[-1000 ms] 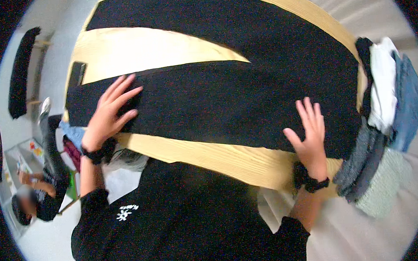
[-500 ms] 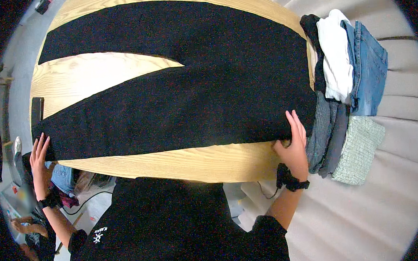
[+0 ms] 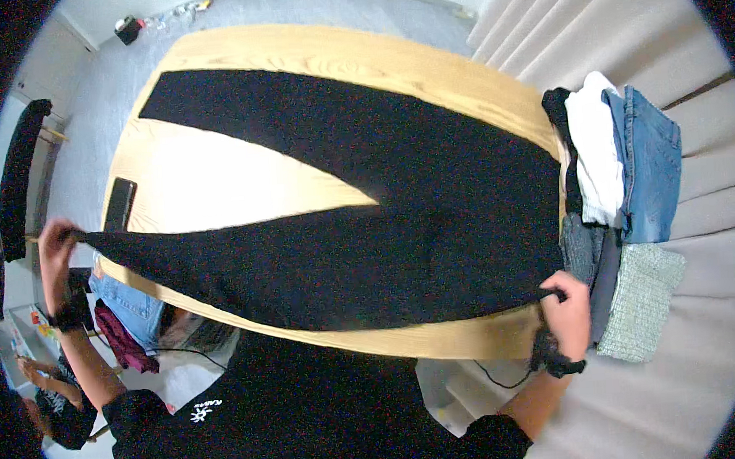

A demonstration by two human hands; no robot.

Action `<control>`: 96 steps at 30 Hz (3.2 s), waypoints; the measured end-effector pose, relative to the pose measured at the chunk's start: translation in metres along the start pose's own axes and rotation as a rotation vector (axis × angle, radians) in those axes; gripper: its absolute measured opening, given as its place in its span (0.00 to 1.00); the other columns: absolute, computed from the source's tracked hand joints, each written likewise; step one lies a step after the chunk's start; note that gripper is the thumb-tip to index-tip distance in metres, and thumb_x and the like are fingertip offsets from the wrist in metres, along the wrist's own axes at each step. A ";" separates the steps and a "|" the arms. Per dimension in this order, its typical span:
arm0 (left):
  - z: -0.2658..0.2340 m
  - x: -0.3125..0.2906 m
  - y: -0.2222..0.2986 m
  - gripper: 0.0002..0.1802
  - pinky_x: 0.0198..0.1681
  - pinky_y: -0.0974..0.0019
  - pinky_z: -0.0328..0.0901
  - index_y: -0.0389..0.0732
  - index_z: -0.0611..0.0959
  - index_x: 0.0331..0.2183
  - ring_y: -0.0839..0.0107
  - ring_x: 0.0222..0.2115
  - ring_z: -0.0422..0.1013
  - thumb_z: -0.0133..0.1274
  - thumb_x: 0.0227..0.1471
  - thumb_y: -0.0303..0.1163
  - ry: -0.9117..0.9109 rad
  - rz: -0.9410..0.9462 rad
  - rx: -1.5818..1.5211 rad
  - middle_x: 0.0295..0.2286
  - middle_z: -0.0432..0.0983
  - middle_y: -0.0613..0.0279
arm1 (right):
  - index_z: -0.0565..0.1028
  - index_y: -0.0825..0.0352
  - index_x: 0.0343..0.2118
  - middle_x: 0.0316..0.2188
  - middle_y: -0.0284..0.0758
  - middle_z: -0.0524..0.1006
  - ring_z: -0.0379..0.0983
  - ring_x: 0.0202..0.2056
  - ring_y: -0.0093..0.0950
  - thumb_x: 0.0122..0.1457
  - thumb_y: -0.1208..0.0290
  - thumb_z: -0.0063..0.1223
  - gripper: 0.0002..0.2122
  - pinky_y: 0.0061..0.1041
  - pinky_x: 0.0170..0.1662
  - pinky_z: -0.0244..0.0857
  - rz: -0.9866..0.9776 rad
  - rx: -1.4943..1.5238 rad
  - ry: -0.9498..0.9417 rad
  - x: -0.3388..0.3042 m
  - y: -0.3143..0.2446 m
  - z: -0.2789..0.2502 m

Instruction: The recorder folds several items of clothing including a skirt, jeans, and trousers on a table.

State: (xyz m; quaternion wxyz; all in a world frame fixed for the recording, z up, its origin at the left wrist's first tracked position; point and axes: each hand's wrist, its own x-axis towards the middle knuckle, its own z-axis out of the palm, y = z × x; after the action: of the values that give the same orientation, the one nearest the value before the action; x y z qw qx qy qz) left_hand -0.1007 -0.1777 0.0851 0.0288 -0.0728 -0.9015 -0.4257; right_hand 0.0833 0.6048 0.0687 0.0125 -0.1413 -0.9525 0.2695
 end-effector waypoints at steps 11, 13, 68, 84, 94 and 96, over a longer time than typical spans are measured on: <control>0.091 0.257 -0.067 0.33 0.35 0.69 0.67 0.32 0.67 0.51 0.71 0.32 0.72 0.60 0.45 0.33 0.256 0.095 0.023 0.32 0.76 0.56 | 0.66 0.67 0.53 0.52 0.44 0.67 0.61 0.55 0.42 0.49 0.70 0.58 0.26 0.36 0.59 0.53 -0.335 -0.286 0.455 0.134 -0.006 0.007; 0.121 0.260 -0.085 0.34 0.37 0.67 0.68 0.29 0.65 0.51 0.68 0.33 0.73 0.59 0.44 0.32 0.269 -0.044 0.147 0.36 0.75 0.52 | 0.61 0.64 0.58 0.59 0.46 0.58 0.52 0.60 0.44 0.48 0.68 0.58 0.32 0.38 0.62 0.46 -0.262 -0.258 0.396 0.120 -0.001 0.032; 0.146 0.264 -0.112 0.34 0.52 0.60 0.62 0.37 0.75 0.48 0.54 0.48 0.68 0.55 0.47 0.53 0.115 -0.181 0.491 0.46 0.72 0.45 | 0.57 0.71 0.58 0.55 0.54 0.64 0.62 0.55 0.45 0.51 0.58 0.58 0.36 0.34 0.58 0.54 0.214 -0.066 0.291 0.125 0.075 0.053; 0.148 0.284 -0.103 0.24 0.40 0.69 0.63 0.33 0.77 0.39 0.73 0.33 0.69 0.56 0.51 0.45 0.238 -0.226 0.131 0.31 0.76 0.63 | 0.52 0.80 0.59 0.60 0.54 0.56 0.52 0.62 0.41 0.54 0.58 0.57 0.38 0.31 0.62 0.46 0.440 0.233 0.374 0.143 0.081 0.057; 0.114 0.301 -0.053 0.30 0.47 0.50 0.60 0.48 0.69 0.52 0.65 0.51 0.61 0.54 0.50 0.51 -0.245 -0.621 0.115 0.52 0.64 0.63 | 0.54 0.80 0.58 0.59 0.54 0.58 0.54 0.61 0.41 0.53 0.59 0.58 0.38 0.31 0.61 0.48 0.408 0.127 0.376 0.139 0.079 0.057; 0.054 0.320 -0.057 0.33 0.49 0.47 0.58 0.55 0.69 0.53 0.63 0.49 0.62 0.55 0.46 0.53 -0.445 -0.563 0.210 0.51 0.66 0.69 | 0.55 0.80 0.58 0.58 0.54 0.58 0.54 0.61 0.41 0.53 0.59 0.58 0.37 0.31 0.61 0.48 0.377 0.105 0.375 0.148 0.080 0.058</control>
State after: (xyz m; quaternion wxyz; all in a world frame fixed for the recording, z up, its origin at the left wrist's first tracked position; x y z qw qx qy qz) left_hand -0.4247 -0.1377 0.0443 -0.2784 0.0905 -0.9093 -0.2958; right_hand -0.0432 0.6810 -0.0303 0.1458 -0.3626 -0.8752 0.2851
